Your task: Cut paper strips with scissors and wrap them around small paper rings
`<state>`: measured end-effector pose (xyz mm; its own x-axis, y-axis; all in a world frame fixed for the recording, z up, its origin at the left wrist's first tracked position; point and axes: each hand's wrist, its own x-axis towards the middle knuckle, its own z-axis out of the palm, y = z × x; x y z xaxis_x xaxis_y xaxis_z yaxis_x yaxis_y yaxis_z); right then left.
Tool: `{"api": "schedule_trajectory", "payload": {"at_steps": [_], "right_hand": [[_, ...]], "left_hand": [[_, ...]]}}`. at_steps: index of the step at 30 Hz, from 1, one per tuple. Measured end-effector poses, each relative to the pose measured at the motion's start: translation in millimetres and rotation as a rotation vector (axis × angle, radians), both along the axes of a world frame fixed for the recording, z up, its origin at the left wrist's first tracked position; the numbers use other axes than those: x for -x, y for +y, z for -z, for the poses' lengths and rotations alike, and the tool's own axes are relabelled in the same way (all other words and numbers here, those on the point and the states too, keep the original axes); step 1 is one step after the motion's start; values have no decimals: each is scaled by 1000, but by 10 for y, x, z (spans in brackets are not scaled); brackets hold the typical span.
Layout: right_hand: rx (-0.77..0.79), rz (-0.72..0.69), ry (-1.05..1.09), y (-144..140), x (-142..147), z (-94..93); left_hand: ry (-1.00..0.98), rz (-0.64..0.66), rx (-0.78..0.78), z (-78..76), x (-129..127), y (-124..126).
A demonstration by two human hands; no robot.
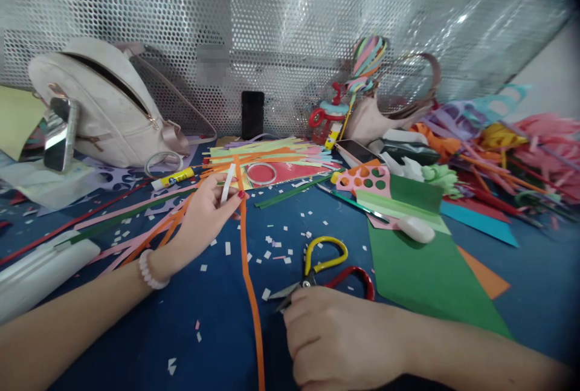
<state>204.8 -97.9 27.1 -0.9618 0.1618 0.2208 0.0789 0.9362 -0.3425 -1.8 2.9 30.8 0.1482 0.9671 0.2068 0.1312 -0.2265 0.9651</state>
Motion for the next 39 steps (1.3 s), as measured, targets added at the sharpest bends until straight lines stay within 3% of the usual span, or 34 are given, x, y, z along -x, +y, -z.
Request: {"api": "schedule_trajectory", "payload": {"at_steps": [4, 7, 8, 12, 17, 22, 27, 39], "right_hand": [[-147, 253, -150, 126, -166, -165], [-83, 584, -318, 256, -407, -339], [-47, 637, -364, 289, -482, -383], [165, 597, -495, 331, -607, -462], [183, 615, -541, 314, -535, -454], [298, 752, -297, 392, -581, -398], [229, 883, -17, 397, -541, -327], [201, 864, 23, 306, -375, -306]], "left_hand": [[125, 67, -21, 54, -11, -35], [178, 136, -16, 90, -34, -92], [191, 160, -13, 93, -42, -113], [287, 193, -31, 59, -72, -185], [365, 175, -44, 13, -93, -230], [320, 179, -19, 88, -86, -223], [285, 204, -61, 148, -89, -281], [282, 284, -71, 31, -151, -514]]}}
